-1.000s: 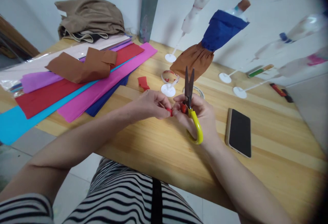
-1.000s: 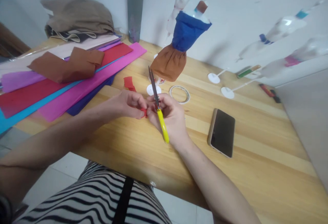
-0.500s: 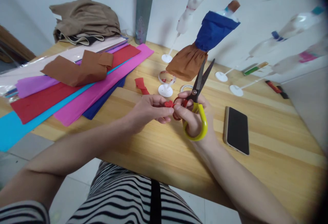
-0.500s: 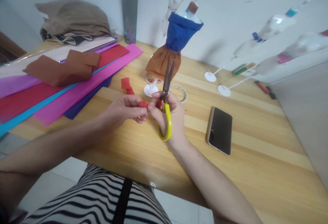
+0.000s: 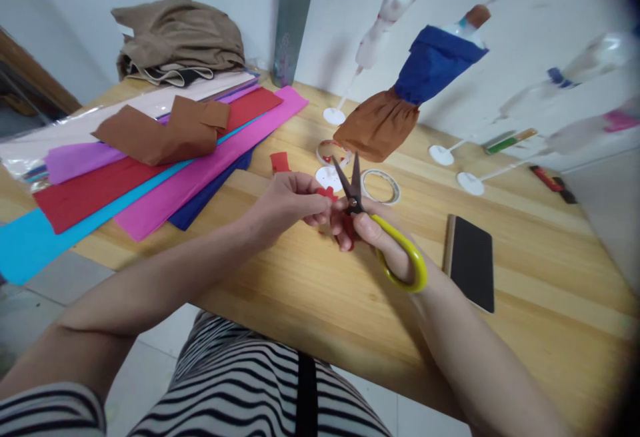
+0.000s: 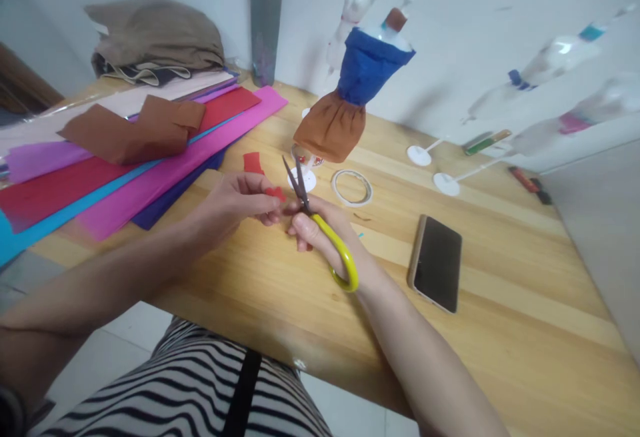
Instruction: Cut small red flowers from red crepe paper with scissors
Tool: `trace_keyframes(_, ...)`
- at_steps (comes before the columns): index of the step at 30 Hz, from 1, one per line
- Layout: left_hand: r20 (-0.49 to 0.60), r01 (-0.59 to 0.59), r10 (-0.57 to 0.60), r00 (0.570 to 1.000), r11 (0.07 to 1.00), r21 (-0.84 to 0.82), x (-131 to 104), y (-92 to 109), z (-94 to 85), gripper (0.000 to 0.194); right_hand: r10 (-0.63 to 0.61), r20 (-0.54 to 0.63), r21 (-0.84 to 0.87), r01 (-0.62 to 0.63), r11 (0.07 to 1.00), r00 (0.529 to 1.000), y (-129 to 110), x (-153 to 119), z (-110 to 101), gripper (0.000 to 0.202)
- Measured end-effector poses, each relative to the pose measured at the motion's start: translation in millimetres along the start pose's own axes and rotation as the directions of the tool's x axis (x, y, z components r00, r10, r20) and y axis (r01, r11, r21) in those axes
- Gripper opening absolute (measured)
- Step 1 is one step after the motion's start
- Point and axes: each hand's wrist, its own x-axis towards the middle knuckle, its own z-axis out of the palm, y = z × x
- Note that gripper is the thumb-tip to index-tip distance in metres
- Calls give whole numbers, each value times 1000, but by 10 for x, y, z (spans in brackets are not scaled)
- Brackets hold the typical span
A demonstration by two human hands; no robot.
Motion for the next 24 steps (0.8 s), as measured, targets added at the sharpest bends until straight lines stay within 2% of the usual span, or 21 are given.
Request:
trace_keyframes(4, -21, -5, 5, 1000, 1000, 11, -4, 34, -41, 13, 26, 78, -80, -19, 997, 997, -58, -25, -6, 62)
trace_keyframes(10, 36, -10, 10, 999, 1000, 8, 13, 59, -98, 11, -24, 166, -176, 53, 983, 986, -60, -10, -1, 60)
trace_keyframes(16, -31, 29, -32, 999, 996, -87, -13, 67, -56, 13, -12, 104, -131, 26, 991, 994, -31, -3, 74, 57)
trace_keyframes(24, -28, 12, -17, 999, 988, -155, -36, 13, 6, 17, -45, 72, -92, 51, 994, 996, 21, 19, 170, 61)
